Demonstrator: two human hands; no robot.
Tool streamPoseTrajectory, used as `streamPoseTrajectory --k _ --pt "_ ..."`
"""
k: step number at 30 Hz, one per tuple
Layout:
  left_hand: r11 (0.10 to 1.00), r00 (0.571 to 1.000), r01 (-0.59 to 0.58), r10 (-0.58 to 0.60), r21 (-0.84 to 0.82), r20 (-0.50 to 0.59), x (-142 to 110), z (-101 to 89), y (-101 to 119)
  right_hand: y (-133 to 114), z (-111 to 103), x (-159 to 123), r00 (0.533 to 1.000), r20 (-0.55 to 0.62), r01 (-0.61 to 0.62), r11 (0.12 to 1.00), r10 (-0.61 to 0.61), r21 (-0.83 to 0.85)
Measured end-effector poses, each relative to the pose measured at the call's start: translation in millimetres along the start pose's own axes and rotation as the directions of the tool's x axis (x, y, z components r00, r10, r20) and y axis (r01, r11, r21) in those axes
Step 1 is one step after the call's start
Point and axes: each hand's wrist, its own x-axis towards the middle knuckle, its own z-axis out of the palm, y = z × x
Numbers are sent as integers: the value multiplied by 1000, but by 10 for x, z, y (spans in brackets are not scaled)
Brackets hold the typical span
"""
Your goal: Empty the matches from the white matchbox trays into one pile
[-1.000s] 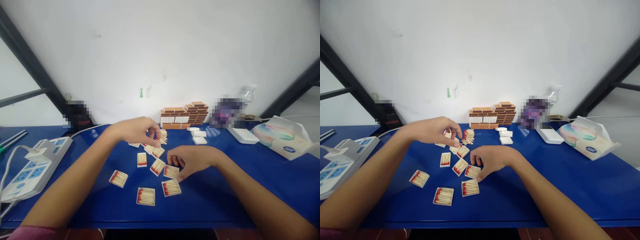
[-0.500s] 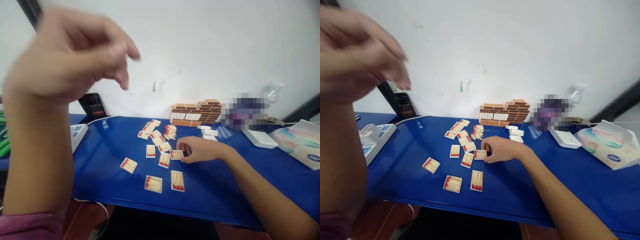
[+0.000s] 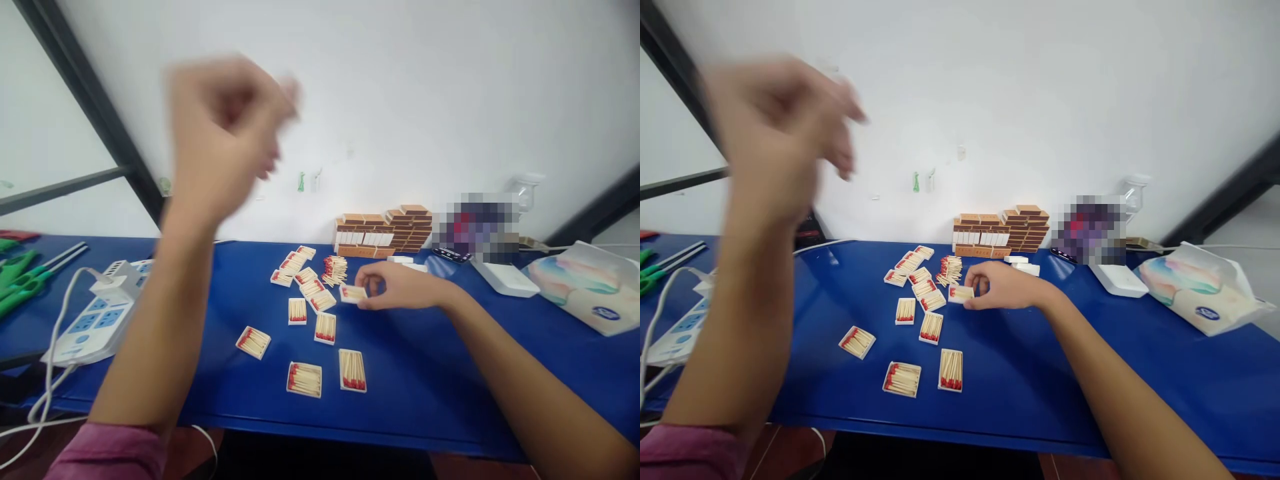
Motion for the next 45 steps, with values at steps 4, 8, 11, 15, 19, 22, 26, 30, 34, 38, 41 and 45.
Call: streamPoseTrajectory --k 4,8,11,15,19,22,26,30,34,38,41,45 --pt "993 817 -108 62 46 574 -320 769 -175 94 -62 35 974 -224 36 998 -23 55" --pt "984 654 -177 92 34 751 -613 1287 -553 176 -3 120 924 -380 87 989 -35 119" --pt "984 643 -172 86 34 761 -674 1366 -710 234 39 177 899 -437 104 983 -27 152" --pt "992 647 -122 68 15 759 -672 1349 -777 283 87 223 887 -460 121 975 -22 187" --pt "995 651 -104 75 -8 755 -676 1356 -866 285 156 279 878 -478 138 953 8 268" --pt "995 670 -104 68 3 739 -677 1358 -942 293 204 347 881 -466 135 899 83 416" --pt "994 689 -101 42 39 723 -675 1361 -1002 316 225 440 880 -434 84 836 193 542" --pt "992 696 -119 52 44 716 -676 1378 -1036 317 190 502 879 -396 43 783 265 620" --pt "992 732 -117 55 46 679 -697 1390 -1072 328 138 555 898 -355 28 772 259 635" --pt "990 770 -123 53 66 636 -762 1412 -1125 378 116 612 856 -424 24 796 296 604" --pt "986 775 -132 38 103 631 -829 1447 -1164 421 110 638 801 -527 31 860 284 510" --pt "983 742 -137 19 124 671 -913 1506 -1193 463 127 674 779 -599 77 919 188 388"
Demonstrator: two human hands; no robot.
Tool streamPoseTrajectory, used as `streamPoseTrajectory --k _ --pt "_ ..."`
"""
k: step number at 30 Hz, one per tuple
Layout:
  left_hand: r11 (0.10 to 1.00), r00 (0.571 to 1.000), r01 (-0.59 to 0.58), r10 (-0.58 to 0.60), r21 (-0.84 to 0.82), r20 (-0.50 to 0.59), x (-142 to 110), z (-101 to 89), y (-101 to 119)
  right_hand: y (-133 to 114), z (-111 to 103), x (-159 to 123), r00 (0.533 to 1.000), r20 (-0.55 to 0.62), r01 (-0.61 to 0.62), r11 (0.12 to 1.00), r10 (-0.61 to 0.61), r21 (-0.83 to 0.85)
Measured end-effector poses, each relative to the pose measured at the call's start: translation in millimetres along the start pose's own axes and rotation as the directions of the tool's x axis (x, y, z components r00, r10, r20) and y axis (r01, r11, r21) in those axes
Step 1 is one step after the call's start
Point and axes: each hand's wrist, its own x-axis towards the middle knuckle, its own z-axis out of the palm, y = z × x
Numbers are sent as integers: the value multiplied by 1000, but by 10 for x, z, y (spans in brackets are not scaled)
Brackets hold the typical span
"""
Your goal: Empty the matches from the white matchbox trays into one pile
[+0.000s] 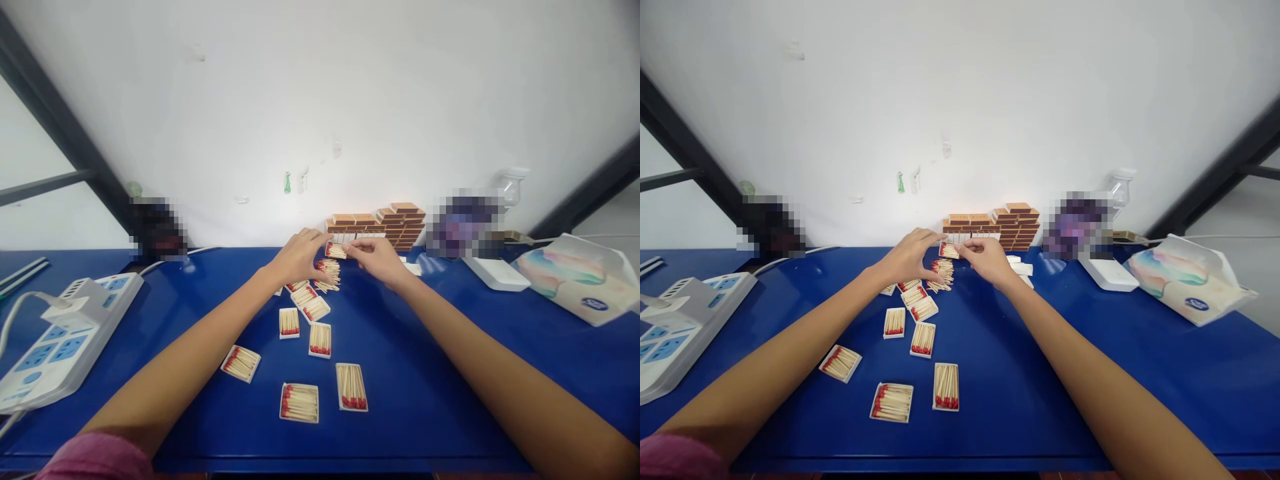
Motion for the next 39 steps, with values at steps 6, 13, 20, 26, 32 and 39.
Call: streamPoseTrajectory --k 6,13,20,26,32,39 --pt "1000 996 -10 12 -19 88 -24 99 -13 68 122 2 990 16 140 989 -140 -37" --pt "998 995 41 -37 -40 94 -32 64 -29 110 169 -47 944 -100 288 934 -314 -211" --pt "996 976 52 -36 -70 213 -31 -65 -101 162 200 -82 866 -75 447 833 -494 -327" --pt "994 953 93 -71 -63 293 -33 -126 -31 139 209 -103 823 -46 515 778 -567 -360" --pt "993 931 111 -94 -26 353 -45 -136 -13 172 218 -102 785 -29 555 725 -618 -409" --pt "991 951 128 -115 -28 287 -42 -51 -72 192 204 -123 746 -44 596 695 -664 -401"
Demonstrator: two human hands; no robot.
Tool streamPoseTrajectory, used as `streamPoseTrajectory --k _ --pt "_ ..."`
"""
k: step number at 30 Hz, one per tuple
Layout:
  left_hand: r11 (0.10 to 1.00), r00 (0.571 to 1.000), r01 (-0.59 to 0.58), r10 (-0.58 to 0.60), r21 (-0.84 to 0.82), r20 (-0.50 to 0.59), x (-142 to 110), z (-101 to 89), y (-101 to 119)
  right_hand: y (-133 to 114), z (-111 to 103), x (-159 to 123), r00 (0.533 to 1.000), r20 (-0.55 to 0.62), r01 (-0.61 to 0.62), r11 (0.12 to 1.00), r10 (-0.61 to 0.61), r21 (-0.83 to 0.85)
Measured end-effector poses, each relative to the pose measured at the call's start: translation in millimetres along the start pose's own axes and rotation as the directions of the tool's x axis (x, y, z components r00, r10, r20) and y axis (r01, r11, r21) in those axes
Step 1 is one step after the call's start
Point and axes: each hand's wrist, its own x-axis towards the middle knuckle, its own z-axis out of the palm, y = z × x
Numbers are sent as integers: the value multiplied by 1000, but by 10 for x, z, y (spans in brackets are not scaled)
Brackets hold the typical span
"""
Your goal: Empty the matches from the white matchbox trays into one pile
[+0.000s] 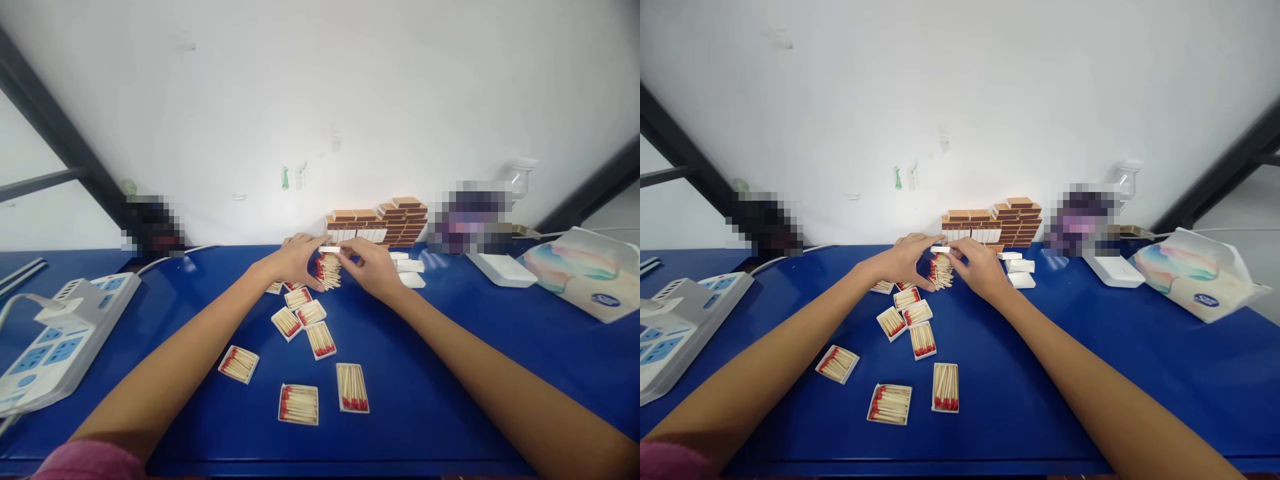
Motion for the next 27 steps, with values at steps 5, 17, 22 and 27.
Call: streamPoseTrajectory --k 5,17,22,27 --pt "1000 999 26 -26 -9 -45 16 50 -45 -4 6 -20 1000 -2 6 1000 -6 25" --pt "1000 996 -15 13 -27 -89 27 86 -37 -96 -278 45 996 -63 -67 994 62 -86" --pt "1000 998 3 -4 -18 -70 28 69 -20 -60 -615 119 974 -153 -193 966 167 -174" --pt "1000 999 15 -16 -14 -37 12 29 10 129 -833 137 932 226 -255 955 285 -151"
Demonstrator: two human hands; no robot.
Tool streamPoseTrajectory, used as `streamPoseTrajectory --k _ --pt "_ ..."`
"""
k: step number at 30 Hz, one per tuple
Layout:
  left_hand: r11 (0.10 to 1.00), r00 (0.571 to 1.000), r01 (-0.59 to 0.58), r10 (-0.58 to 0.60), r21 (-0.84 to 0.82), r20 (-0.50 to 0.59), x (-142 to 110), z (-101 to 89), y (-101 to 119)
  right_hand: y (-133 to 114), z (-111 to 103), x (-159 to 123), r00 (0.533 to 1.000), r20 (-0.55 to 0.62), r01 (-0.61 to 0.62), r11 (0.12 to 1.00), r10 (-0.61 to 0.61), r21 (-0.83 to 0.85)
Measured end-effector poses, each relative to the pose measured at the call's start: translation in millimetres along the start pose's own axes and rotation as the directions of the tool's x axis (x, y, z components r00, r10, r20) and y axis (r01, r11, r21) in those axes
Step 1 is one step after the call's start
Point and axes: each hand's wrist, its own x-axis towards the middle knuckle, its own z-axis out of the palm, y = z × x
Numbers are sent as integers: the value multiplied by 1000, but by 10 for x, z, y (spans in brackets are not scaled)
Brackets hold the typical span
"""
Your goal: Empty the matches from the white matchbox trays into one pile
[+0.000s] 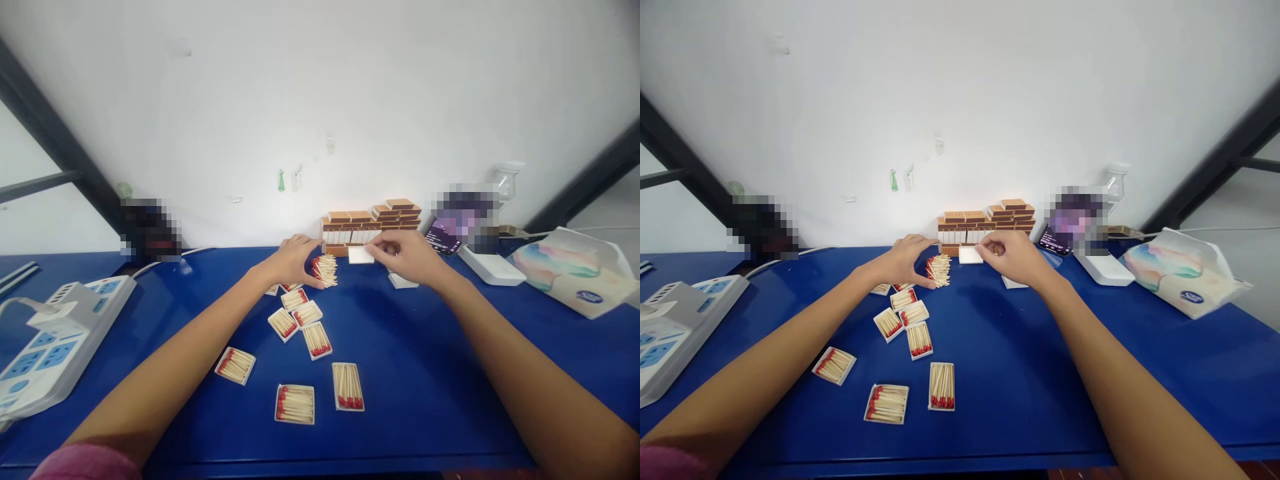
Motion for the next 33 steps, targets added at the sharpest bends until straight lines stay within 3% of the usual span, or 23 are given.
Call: streamPoseTrajectory --k 2,4,7,10,12,15,18,22,25,33 --pt "1000 1000 -10 10 0 2 -9 -27 12 89 -20 -2 984 180 -4 999 12 -45" --pt "1000 1000 -24 24 -4 8 -20 -76 24 161 -18 -7 959 281 -6 992 41 -124" --pt "1000 1000 -27 27 -5 -4 -45 -217 38 207 11 -14 949 303 -20 978 84 -208" --pt "999 999 31 -30 -17 17 -92 -423 54 156 52 -19 969 246 17 978 35 -207" --pt "994 985 92 -82 -64 150 -134 -554 76 71 81 -24 979 201 57 980 -18 -193" --pt "989 924 118 -76 -91 375 -186 -667 132 -104 118 -38 980 189 86 985 -57 -147" --pt "991 880 94 -39 -93 473 -198 -670 201 -305 155 -72 963 260 79 997 -70 -23" --pt "987 845 118 -44 -105 533 -177 -618 286 -566 250 -160 903 411 63 986 -122 154" --pt "982 819 161 -79 -97 568 -169 -599 337 -714 358 -234 879 433 100 966 -199 240" --pt "979 820 202 -146 -41 553 -173 -604 353 -834 510 -302 838 459 121 921 -294 371"
